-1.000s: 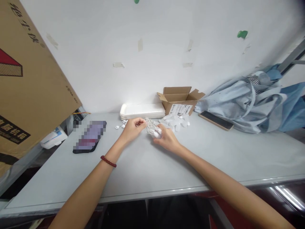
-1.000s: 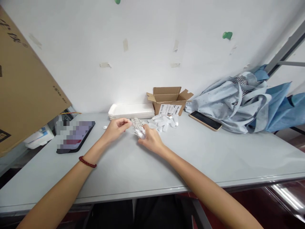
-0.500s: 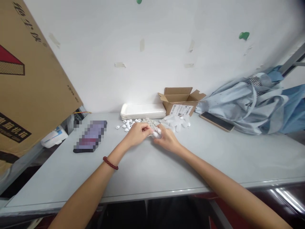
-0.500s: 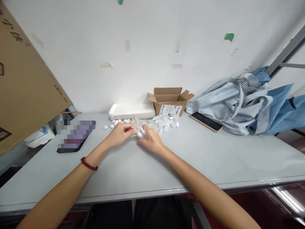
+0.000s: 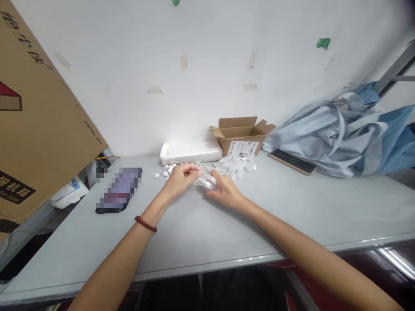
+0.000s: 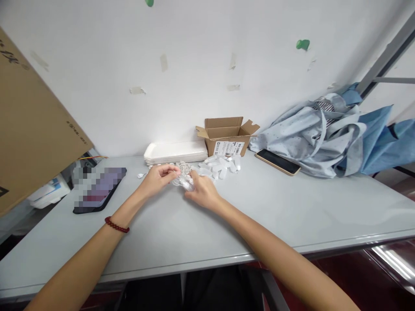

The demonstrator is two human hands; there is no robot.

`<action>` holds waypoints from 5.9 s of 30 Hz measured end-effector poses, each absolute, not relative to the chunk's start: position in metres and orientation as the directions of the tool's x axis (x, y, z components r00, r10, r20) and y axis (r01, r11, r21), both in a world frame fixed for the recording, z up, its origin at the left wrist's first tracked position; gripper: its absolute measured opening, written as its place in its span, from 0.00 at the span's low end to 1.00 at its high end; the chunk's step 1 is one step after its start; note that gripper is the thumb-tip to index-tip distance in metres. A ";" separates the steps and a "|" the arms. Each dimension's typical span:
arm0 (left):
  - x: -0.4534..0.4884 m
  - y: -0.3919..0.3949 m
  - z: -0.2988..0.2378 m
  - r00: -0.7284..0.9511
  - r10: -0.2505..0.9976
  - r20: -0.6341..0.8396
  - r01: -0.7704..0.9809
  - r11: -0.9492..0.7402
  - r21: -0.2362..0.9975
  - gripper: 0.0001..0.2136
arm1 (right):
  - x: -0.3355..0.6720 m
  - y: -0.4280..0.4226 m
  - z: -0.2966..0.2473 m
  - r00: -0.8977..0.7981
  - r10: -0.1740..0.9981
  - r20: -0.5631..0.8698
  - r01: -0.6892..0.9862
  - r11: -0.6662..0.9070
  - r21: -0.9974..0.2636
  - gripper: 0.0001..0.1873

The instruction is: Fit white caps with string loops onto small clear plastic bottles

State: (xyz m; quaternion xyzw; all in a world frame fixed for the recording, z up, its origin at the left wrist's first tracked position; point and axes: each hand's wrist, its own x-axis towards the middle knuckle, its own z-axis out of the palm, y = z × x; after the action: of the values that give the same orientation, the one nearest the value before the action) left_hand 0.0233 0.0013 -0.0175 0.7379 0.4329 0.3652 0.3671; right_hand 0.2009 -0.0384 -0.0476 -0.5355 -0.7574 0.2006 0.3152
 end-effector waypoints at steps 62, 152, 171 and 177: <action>0.016 0.001 -0.009 0.241 0.749 0.617 0.561 -0.626 0.541 0.04 | 0.203 -0.038 -0.048 -0.261 0.932 0.251 0.750 0.359 -0.555 0.18; 0.015 0.005 -0.026 0.398 0.916 -0.055 0.453 -0.144 0.880 0.13 | 0.204 -0.035 -0.043 -0.220 0.937 0.270 0.530 0.348 -0.773 0.13; 0.015 0.006 -0.017 0.157 0.972 -0.173 -0.011 0.176 0.984 0.07 | 0.209 -0.029 -0.046 -0.164 0.944 0.286 0.557 0.328 -0.763 0.14; 0.011 0.012 -0.024 0.164 0.979 -0.117 -0.069 0.130 0.989 0.07 | 0.212 -0.025 -0.046 -0.139 0.946 0.294 0.555 0.321 -0.768 0.15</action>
State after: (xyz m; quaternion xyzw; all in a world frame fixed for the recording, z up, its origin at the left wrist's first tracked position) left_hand 0.0105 0.0115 -0.0243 0.4862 0.4684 0.4457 0.5878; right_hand 0.2123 -0.0254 -0.0462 -0.5266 -0.7122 0.2497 0.3913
